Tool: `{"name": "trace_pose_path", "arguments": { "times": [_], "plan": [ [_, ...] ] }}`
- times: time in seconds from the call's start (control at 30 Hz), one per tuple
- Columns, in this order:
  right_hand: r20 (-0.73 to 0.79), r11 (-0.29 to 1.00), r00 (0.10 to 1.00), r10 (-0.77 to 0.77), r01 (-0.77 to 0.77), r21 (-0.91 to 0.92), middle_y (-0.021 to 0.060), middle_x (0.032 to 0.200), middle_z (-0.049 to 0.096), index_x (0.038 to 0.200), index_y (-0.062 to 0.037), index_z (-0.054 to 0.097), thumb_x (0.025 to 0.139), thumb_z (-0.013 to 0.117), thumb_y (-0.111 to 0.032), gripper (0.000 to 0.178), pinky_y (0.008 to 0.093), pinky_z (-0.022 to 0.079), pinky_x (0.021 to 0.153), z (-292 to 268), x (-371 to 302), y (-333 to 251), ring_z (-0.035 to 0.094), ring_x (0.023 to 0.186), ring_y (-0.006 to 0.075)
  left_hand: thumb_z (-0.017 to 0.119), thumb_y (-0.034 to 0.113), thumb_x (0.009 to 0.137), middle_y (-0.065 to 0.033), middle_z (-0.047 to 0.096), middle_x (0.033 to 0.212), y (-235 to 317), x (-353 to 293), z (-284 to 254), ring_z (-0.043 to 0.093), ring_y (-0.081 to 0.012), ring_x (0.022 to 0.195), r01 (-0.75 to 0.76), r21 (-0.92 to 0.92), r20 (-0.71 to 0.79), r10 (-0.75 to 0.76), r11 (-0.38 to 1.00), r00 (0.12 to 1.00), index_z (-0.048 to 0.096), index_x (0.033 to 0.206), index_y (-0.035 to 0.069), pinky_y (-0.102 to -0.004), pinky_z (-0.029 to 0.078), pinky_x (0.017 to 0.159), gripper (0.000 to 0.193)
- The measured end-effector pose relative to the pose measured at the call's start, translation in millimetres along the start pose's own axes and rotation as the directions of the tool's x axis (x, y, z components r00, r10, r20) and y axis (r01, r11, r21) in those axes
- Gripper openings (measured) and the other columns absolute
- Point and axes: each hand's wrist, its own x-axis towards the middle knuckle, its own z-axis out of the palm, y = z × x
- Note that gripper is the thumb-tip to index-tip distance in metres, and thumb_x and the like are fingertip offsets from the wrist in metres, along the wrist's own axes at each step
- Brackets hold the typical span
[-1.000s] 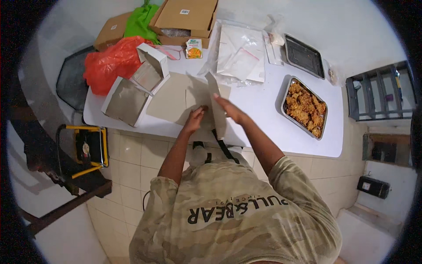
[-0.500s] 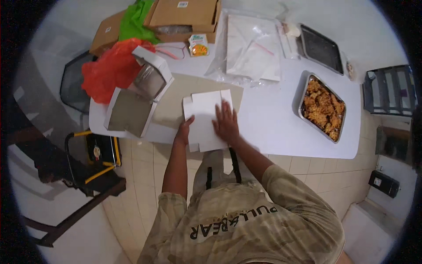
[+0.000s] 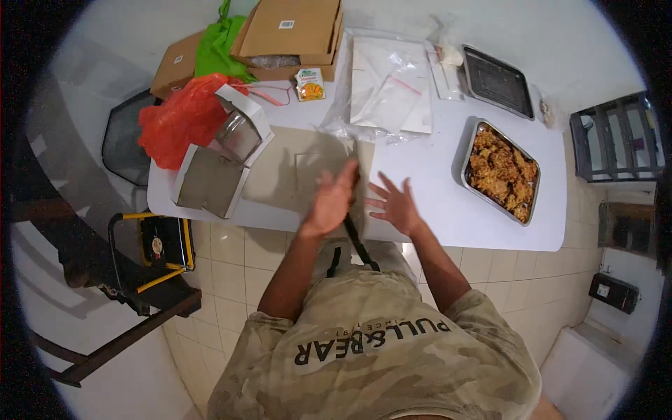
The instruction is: The person assembles several cardboard food boxes by folding and tucking their flaps, then handles a clear plastic bag and continues folding additional boxes on a table.
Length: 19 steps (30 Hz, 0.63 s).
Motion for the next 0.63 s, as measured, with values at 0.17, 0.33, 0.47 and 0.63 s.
{"name": "trace_pose_path", "arguments": {
  "times": [0.17, 0.33, 0.47, 0.63],
  "plan": [
    [-0.197, 0.897, 0.978, -0.072, -0.023, -0.442, 0.0145, 0.12, 0.045, 0.128, -0.0118, 0.033, 0.082, 0.05, -0.024, 0.051, 0.0347, 0.042, 0.084, -34.3, -21.7, -25.3, 0.05, 0.103, 0.0265, 0.041, 0.039, 0.087, -0.0156, 0.015, 0.139, -102.9, 25.9, -36.9, 0.013, -0.0273, 0.129, -0.066, 0.954, 0.132, -0.21, 0.293, 0.969, 0.027, 0.132, 0.01, -0.0372, 0.017, 0.103, 0.056],
    [-0.444, 0.52, 0.865, -0.233, -0.275, -0.809, 0.0148, 0.113, 0.053, 0.119, -0.0037, 0.043, 0.069, 0.045, -0.001, 0.049, 0.031, 0.04, 0.086, -107.0, -33.8, -28.7, 0.049, 0.105, 0.0294, 0.045, 0.038, 0.084, -0.0087, 0.008, 0.142, -97.9, 31.4, -22.2, 0.007, -0.0264, 0.13, 0.046, 0.881, -0.163, -0.21, -0.471, 0.964, 0.027, 0.132, 0.011, -0.0521, 0.01, 0.101, 0.058],
    [-0.377, 0.519, 0.885, -0.274, -0.195, -0.832, 0.0164, 0.124, 0.043, 0.129, -0.0111, 0.03, 0.08, 0.046, -0.031, 0.055, 0.0339, 0.034, 0.093, -93.6, -30.8, -33.5, 0.042, 0.112, 0.0314, 0.046, 0.041, 0.082, 0.0, -0.003, 0.143, -98.7, 26.1, -32.0, -0.003, -0.0231, 0.131, 0.064, 0.894, -0.151, -0.165, -0.443, 0.975, 0.017, 0.135, 0.022, -0.059, 0.0, 0.098, 0.064],
    [-0.191, 0.923, 0.981, -0.033, -0.044, -0.383, 0.0145, 0.139, 0.018, 0.136, -0.019, 0.009, 0.074, 0.034, -0.069, 0.083, 0.0474, 0.02, 0.1, -48.5, -15.5, -21.3, 0.02, 0.126, 0.0356, 0.048, 0.053, 0.077, 0.0002, -0.003, 0.143, -88.5, 28.7, -21.1, -0.003, -0.0247, 0.131, 0.092, 0.858, -0.257, -0.268, -0.505, 0.928, 0.012, 0.136, 0.028, -0.058, -0.004, 0.098, 0.073]
  ]
}}
